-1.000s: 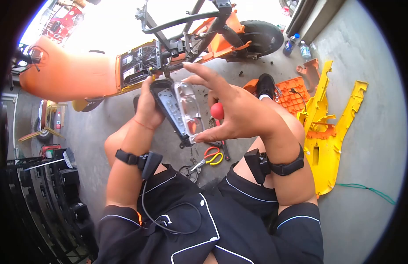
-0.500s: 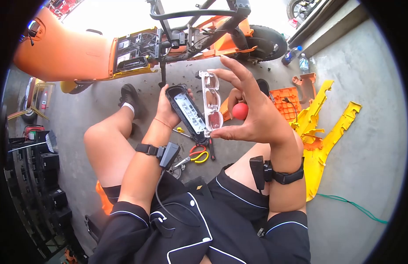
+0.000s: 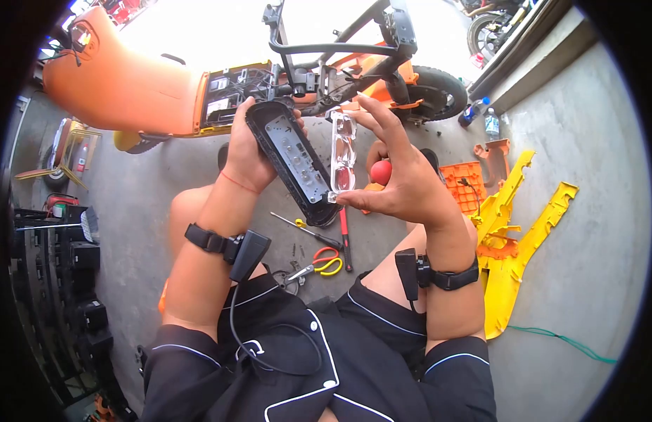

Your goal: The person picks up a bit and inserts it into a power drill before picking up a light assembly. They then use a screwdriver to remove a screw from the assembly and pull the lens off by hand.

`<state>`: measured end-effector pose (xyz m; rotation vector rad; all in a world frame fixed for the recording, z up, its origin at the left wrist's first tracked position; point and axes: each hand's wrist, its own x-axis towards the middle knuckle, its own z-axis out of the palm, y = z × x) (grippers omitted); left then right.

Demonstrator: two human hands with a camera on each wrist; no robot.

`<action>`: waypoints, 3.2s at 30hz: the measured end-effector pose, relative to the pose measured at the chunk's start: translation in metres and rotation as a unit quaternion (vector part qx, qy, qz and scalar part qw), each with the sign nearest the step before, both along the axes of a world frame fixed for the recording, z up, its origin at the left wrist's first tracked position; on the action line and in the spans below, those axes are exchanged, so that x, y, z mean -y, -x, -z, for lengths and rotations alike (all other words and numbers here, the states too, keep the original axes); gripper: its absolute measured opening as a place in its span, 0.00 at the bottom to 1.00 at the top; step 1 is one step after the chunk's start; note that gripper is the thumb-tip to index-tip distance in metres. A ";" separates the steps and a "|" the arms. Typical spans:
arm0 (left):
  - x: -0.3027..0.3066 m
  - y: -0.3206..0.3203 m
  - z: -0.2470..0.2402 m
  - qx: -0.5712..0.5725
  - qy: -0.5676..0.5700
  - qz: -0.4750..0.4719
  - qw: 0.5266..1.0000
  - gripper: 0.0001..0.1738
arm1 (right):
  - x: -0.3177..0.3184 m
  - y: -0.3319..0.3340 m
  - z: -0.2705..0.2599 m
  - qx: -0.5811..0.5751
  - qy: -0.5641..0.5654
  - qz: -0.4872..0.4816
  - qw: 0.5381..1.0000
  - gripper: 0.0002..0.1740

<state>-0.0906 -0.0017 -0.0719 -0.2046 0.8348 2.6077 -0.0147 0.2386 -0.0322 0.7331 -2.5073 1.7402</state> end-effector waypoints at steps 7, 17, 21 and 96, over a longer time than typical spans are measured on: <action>0.020 -0.005 0.004 0.008 -0.013 -0.030 0.999 0.33 | 0.006 0.004 0.005 0.009 -0.021 0.010 1.000 0.66; 0.018 -0.019 -0.006 -0.008 -0.037 -0.013 0.999 0.30 | 0.017 0.002 0.005 0.017 0.042 -0.018 0.999 0.67; 0.016 -0.020 -0.012 0.015 -0.070 -0.041 0.997 0.33 | 0.015 -0.003 0.000 -0.006 0.093 -0.017 0.996 0.68; 0.030 -0.060 -0.009 0.056 0.276 0.047 0.958 0.37 | -0.269 -0.364 0.182 0.315 -0.328 0.610 0.649 0.60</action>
